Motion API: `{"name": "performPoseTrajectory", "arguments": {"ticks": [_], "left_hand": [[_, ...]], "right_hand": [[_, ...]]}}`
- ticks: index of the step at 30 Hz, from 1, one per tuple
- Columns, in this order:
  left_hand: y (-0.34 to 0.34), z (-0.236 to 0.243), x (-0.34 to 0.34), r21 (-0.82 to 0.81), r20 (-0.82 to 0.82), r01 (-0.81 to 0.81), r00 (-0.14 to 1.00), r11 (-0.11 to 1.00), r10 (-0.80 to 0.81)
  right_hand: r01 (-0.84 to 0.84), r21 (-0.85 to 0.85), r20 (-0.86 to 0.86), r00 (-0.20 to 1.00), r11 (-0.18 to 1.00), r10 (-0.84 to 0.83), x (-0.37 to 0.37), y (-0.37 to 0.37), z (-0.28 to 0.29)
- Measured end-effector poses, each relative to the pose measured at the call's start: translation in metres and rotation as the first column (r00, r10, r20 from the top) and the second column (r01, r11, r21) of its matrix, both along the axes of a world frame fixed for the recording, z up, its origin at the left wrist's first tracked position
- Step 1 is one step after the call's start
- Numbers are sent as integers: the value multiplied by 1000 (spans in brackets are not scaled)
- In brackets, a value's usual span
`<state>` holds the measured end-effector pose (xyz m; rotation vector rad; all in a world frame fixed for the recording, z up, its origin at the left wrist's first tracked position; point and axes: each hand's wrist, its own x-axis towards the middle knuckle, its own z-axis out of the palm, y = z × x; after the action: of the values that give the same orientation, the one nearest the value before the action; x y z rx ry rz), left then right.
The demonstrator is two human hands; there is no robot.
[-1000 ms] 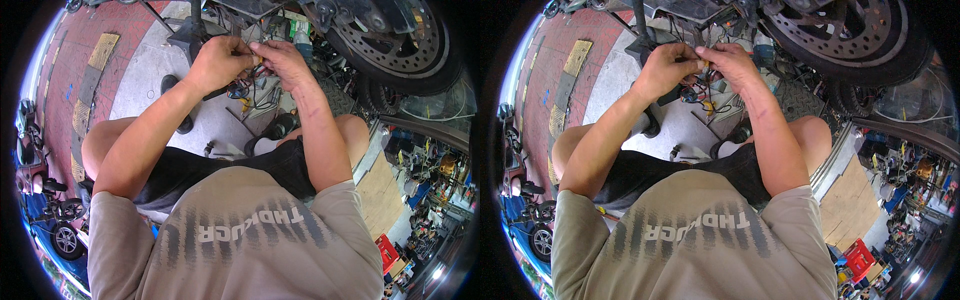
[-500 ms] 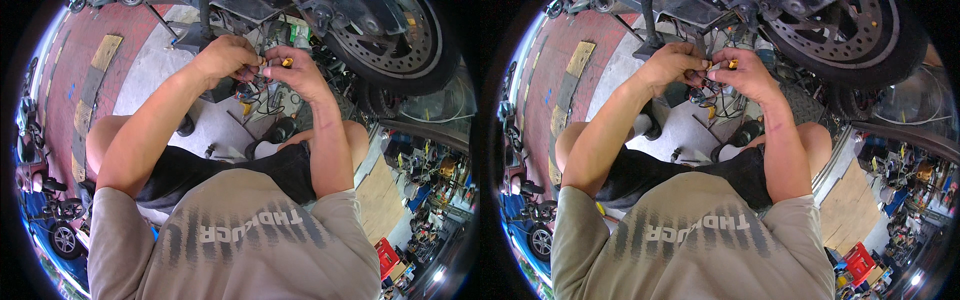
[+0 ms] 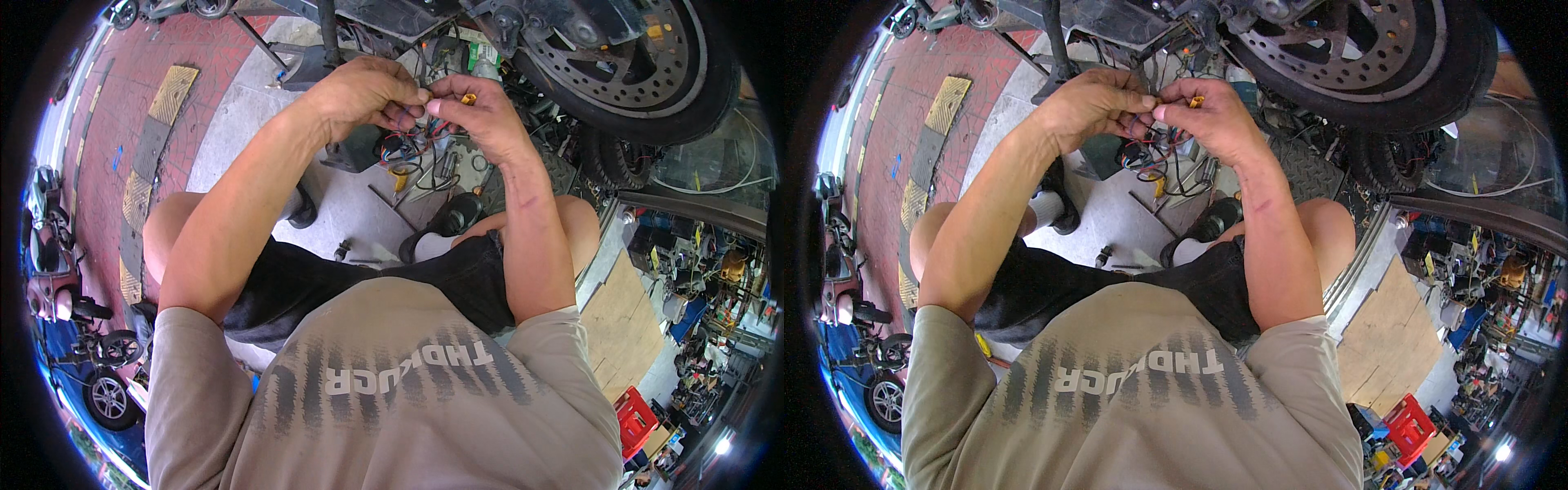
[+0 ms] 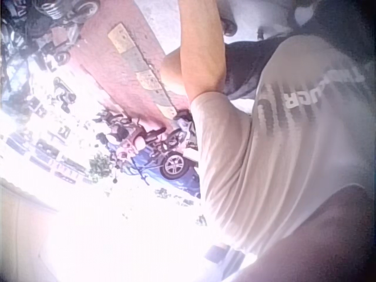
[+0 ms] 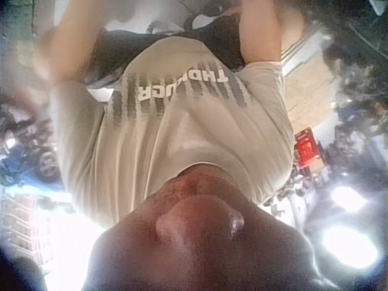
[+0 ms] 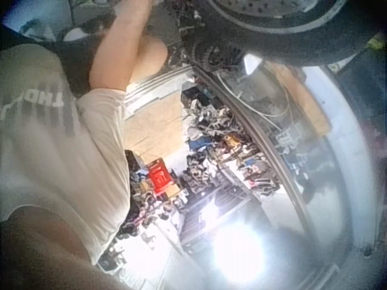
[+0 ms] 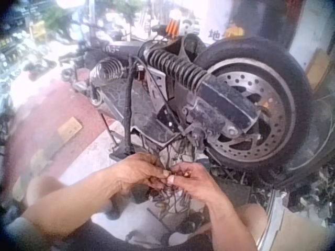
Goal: The person uses an electric drill to remove a screw from the rear fender of an electric scooter and then manipulates and connects electrical wires inside the body of the scooter by hand.
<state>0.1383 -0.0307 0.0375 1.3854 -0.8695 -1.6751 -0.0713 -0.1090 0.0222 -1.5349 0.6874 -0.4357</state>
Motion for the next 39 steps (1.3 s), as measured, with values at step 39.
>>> {"name": "performPoseTrajectory", "arguments": {"ticks": [39], "left_hand": [[-13, 4, -22, -615, 264, -64, 922, 786, 282]], "right_hand": [[492, -702, 259, 850, 515, -458, 24, 8, -20]]}}
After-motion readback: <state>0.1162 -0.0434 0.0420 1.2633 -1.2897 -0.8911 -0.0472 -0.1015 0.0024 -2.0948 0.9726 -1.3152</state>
